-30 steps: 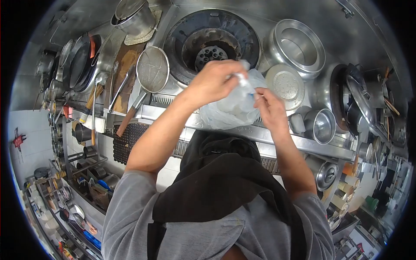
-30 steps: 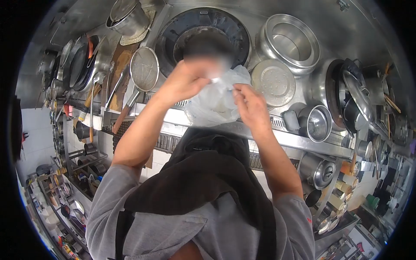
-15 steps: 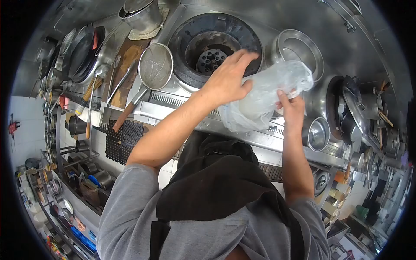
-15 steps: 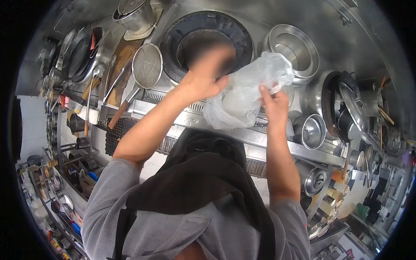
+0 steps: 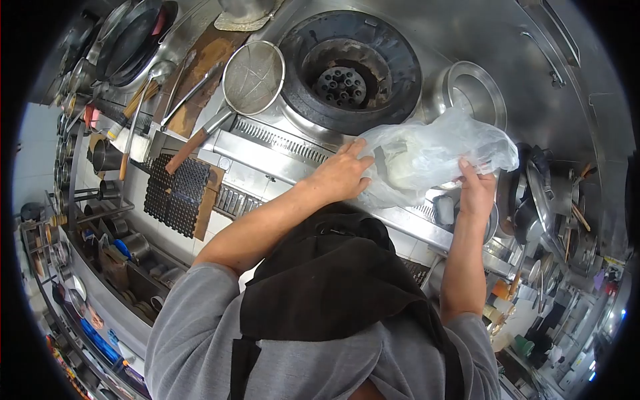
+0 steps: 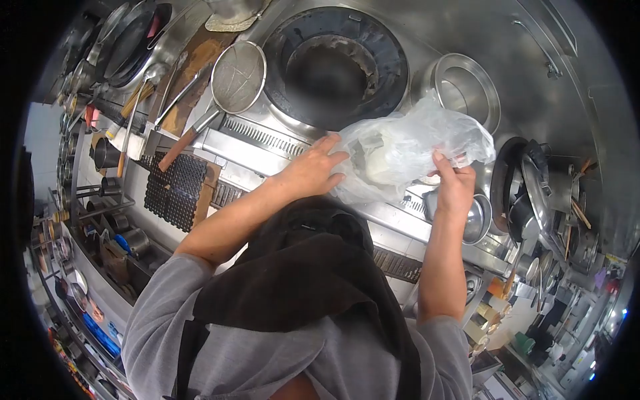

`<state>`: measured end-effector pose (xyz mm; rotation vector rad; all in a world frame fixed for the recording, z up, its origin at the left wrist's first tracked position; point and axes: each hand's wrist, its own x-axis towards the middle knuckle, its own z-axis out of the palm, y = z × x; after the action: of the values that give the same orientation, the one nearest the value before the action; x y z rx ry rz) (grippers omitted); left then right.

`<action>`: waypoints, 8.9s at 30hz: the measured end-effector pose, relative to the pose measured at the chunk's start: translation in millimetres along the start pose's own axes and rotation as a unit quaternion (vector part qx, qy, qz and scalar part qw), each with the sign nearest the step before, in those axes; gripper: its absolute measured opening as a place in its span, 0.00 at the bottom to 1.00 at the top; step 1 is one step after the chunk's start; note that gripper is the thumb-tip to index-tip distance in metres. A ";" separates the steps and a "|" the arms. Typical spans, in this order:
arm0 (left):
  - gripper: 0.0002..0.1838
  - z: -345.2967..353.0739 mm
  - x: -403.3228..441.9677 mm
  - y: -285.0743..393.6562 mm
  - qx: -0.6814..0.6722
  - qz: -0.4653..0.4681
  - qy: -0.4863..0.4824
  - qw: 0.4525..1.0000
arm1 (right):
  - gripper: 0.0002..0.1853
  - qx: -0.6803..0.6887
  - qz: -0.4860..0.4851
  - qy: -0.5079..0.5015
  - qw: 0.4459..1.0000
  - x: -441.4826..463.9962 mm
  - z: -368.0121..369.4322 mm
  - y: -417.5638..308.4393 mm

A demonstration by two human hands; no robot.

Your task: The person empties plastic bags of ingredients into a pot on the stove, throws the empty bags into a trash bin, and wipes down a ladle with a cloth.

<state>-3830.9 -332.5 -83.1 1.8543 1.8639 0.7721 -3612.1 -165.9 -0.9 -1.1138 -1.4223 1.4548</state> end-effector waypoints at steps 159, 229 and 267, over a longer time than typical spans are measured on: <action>0.14 67.3 535.3 23.1 -0.015 -0.060 0.125 0.990 | 0.09 -0.593 -0.257 -0.011 0.763 317.9 -256.9 74.5; 0.20 176.4 541.2 46.7 -0.182 -0.202 -0.043 0.961 | 0.08 -0.182 -0.104 0.034 0.977 362.6 -233.1 -27.2; 0.09 86.2 543.3 121.4 -0.087 0.055 0.219 0.970 | 0.13 0.048 0.018 0.233 0.971 354.4 -244.6 95.1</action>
<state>-3704.7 212.7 -17.9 1.7902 1.8745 1.4335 -3478.9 239.7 -111.2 -1.3195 -0.9971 1.1698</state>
